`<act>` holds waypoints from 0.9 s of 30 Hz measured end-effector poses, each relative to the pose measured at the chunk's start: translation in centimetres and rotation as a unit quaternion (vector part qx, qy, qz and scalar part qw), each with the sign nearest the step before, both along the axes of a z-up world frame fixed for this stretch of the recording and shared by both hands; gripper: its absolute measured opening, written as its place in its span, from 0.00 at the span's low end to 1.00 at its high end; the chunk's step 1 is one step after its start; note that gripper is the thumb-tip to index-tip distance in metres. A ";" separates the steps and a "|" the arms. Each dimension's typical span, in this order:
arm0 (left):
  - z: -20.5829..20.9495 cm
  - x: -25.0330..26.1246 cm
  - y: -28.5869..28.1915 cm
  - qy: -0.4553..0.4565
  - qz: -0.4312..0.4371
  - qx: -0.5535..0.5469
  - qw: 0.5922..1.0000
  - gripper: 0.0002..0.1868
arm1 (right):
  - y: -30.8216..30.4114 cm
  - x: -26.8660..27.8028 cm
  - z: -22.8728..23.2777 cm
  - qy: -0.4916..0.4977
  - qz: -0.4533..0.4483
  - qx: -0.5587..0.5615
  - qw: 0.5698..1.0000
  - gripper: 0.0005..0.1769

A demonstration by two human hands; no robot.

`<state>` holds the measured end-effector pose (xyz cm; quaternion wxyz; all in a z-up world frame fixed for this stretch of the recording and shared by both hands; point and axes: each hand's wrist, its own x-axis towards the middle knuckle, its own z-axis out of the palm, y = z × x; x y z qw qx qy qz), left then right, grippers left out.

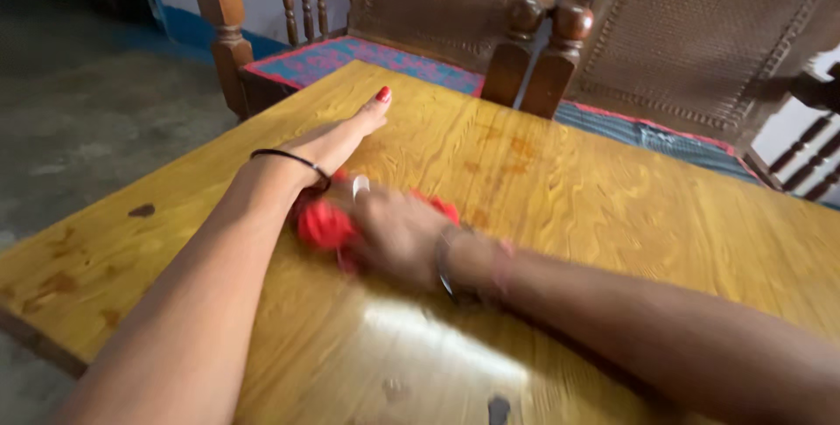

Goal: The person wipes a wooden table surface with a red cloth, moving across the tabletop and along the edges and legs. The person uses both hands to stabilize and wipe different areas of the table.

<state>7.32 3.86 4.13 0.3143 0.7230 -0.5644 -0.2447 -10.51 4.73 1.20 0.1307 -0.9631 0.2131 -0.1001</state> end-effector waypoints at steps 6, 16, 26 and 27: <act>-1.6 2.2 -2.9 -0.043 -0.003 0.045 0.998 0.53 | -20.9 4.2 0.5 -0.020 -0.218 -0.067 0.973 0.20; -3.6 2.1 -4.1 -0.234 -0.016 0.072 0.969 0.50 | -20.4 -19.4 1.0 -0.006 -0.258 -0.118 0.959 0.17; -4.0 -0.2 -5.5 -0.310 0.001 0.062 0.949 0.52 | -14.9 -19.1 0.5 -0.041 -0.075 -0.156 0.984 0.21; -4.2 -0.1 -5.7 -0.309 0.001 0.060 0.949 0.52 | -17.1 -17.1 0.6 0.051 -0.208 -0.065 0.975 0.14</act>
